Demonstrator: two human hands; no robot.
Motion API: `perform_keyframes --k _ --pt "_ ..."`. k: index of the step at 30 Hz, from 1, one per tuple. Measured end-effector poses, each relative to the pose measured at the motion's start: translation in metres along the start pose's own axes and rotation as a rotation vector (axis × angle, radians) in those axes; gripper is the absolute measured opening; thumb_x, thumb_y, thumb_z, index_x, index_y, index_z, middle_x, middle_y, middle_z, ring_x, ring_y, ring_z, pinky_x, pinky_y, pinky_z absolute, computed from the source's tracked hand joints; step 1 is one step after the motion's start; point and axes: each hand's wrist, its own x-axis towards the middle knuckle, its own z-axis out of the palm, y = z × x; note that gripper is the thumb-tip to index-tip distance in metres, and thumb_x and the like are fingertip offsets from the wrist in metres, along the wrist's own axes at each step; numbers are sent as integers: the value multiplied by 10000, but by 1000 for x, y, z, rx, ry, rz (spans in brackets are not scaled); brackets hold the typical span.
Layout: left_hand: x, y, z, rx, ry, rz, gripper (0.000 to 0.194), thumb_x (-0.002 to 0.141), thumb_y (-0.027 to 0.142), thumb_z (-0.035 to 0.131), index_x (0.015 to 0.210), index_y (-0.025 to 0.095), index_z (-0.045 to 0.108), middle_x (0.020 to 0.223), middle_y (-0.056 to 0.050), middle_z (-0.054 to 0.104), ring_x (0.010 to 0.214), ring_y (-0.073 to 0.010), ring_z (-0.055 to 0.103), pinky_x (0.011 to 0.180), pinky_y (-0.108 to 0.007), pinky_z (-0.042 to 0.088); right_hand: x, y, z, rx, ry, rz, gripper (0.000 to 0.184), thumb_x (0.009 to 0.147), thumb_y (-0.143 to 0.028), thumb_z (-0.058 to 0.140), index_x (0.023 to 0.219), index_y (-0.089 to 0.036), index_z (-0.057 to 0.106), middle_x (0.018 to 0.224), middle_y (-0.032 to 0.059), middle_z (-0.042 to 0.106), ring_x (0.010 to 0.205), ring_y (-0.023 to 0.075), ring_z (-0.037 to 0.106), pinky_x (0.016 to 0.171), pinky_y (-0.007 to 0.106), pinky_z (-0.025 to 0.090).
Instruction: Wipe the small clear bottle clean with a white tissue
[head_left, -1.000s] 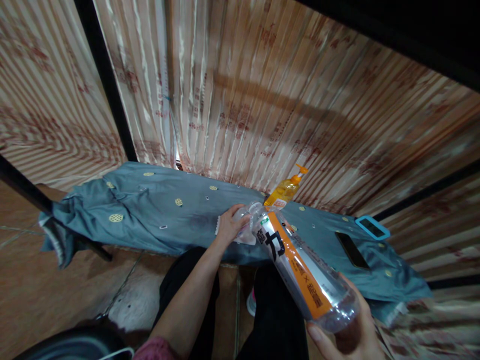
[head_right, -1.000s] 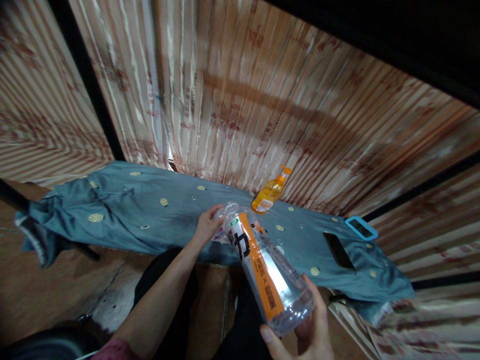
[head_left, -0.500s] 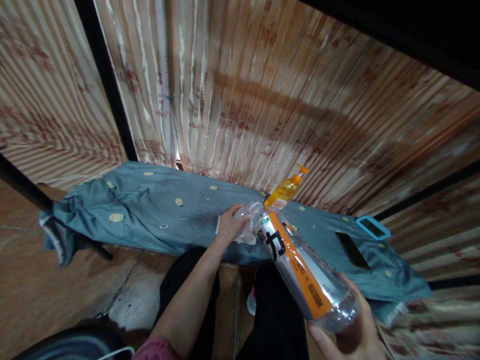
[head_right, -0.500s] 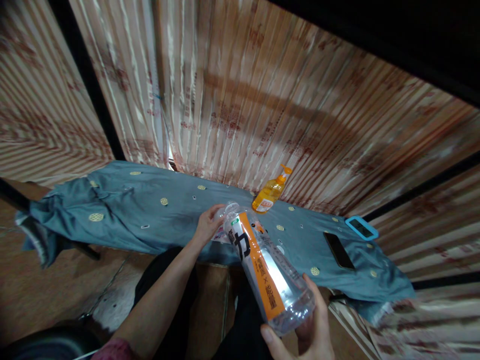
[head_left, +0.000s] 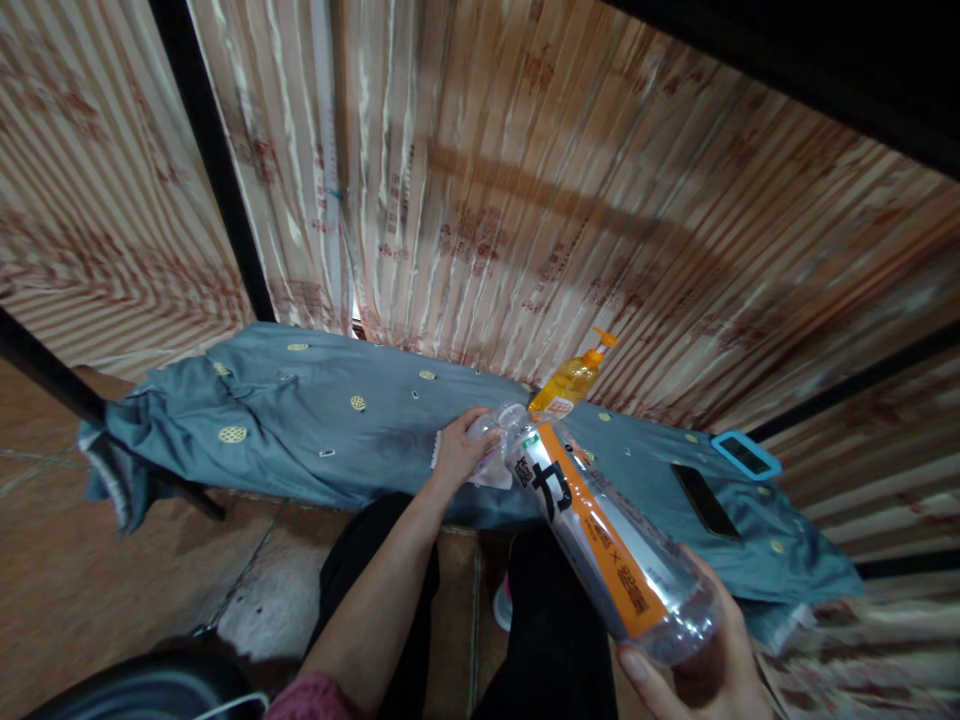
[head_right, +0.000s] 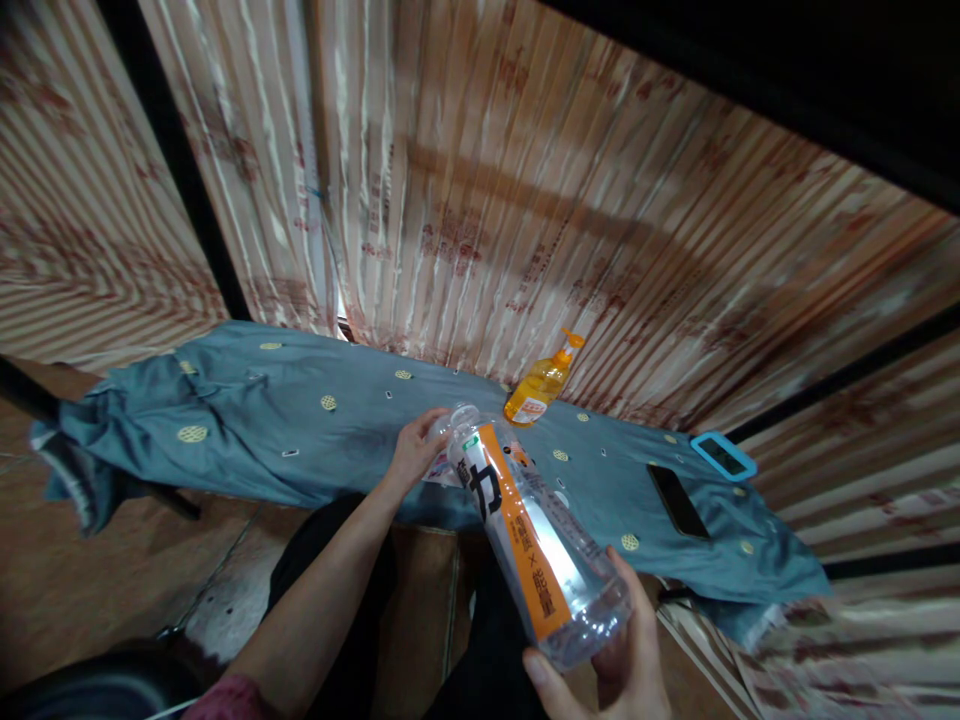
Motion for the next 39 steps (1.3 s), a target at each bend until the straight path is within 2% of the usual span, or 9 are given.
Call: perform_keyframes --k 5,11,15,23,32,39 --pt "1 -1 0 -8 3 -9 313 715 303 772 1005 186 758 1030 -53 803 1004 -247 731 961 -344 548 0 2 0 -10 -4 10 990 674 -610 802 1473 -185 401 1320 143 614 1159 355 631 876 373 534" --pt "0 -1 0 0 -2 5 302 729 314 756 1000 182 757 1000 -46 803 972 -239 734 949 -342 552 0 -1 1 12 6 -2 990 678 -596 807 1478 -171 405 1306 149 633 1094 344 666 898 382 529" --pt "0 1 0 3 2 -2 306 726 320 765 1001 186 762 996 -46 806 964 -240 734 938 -339 555 0 -3 2 -6 14 -15 997 680 -610 801 1471 -141 414 1290 160 639 1048 334 684 855 369 549" --pt "0 0 0 -15 0 -7 309 719 309 777 1001 184 767 1021 -53 807 996 -251 733 960 -347 549 0 1 1 -5 17 -20 988 672 -604 807 1470 -167 423 1261 143 652 1116 358 656 834 369 557" --pt "0 -1 -1 -12 -10 0 315 734 315 773 1017 177 760 1035 -58 802 1006 -251 733 957 -344 546 0 -1 0 3 8 6 986 678 -599 804 1470 -167 405 1325 150 603 1086 329 652 869 360 534" --pt "0 -1 0 -13 -8 -11 323 731 302 780 1023 165 759 1052 -73 801 1015 -255 732 960 -342 543 0 -4 1 1 19 5 990 667 -599 804 1467 -165 416 1311 154 615 1100 352 649 849 370 538"
